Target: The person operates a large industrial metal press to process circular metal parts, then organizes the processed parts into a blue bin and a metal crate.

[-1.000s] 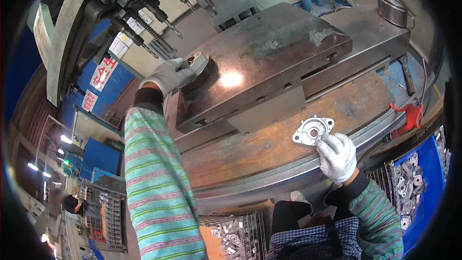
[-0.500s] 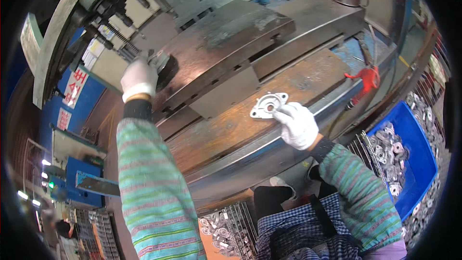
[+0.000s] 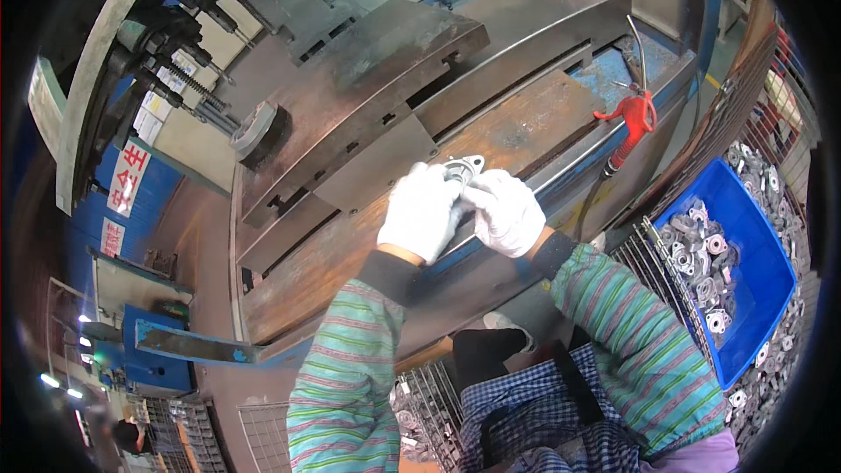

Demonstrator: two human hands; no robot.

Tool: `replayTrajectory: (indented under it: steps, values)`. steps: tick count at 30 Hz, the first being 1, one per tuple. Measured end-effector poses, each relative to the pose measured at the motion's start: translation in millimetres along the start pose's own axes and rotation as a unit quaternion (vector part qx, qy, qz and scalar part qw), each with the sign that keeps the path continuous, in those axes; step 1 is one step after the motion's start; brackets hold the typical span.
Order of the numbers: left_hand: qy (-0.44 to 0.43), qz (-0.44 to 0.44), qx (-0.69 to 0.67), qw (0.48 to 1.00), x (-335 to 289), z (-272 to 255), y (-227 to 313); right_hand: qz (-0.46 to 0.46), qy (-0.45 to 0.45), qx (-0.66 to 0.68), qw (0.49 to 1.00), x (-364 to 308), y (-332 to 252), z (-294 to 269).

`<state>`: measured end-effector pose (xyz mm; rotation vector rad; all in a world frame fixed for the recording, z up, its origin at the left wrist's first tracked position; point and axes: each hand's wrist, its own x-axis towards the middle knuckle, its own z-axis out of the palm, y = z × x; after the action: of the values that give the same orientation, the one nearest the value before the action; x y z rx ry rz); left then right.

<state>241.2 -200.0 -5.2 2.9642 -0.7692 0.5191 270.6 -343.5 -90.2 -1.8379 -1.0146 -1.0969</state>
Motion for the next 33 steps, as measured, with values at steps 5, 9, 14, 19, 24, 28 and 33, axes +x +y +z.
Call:
replayTrajectory:
  steps: [5,9,14,19,24,28,33]
  values:
    - [0.059,-0.011,0.018,0.998,-10,7,-4,-0.011,0.023,0.016,1.000,-1,2,2]
    - [-0.002,0.035,0.009,0.999,-46,-19,-44,-0.011,0.020,-0.005,1.000,0,1,1]
    - [-0.056,-0.351,-0.320,0.878,-98,-37,-107,-0.006,0.000,0.001,1.000,0,0,-1]
    - [0.022,-0.332,-0.097,0.938,-110,-35,-90,-0.011,0.002,-0.001,1.000,1,0,0]
    - [-0.060,-0.324,-0.035,0.944,-91,-33,-56,-0.013,-0.003,-0.014,1.000,0,0,2]
    - [-0.082,-0.331,-0.069,0.938,-85,-34,-55,0.004,-0.022,-0.028,0.999,1,-1,1]
    - [0.006,-0.373,-0.113,0.921,-95,-56,-71,0.015,-0.042,-0.025,0.999,0,-1,0]
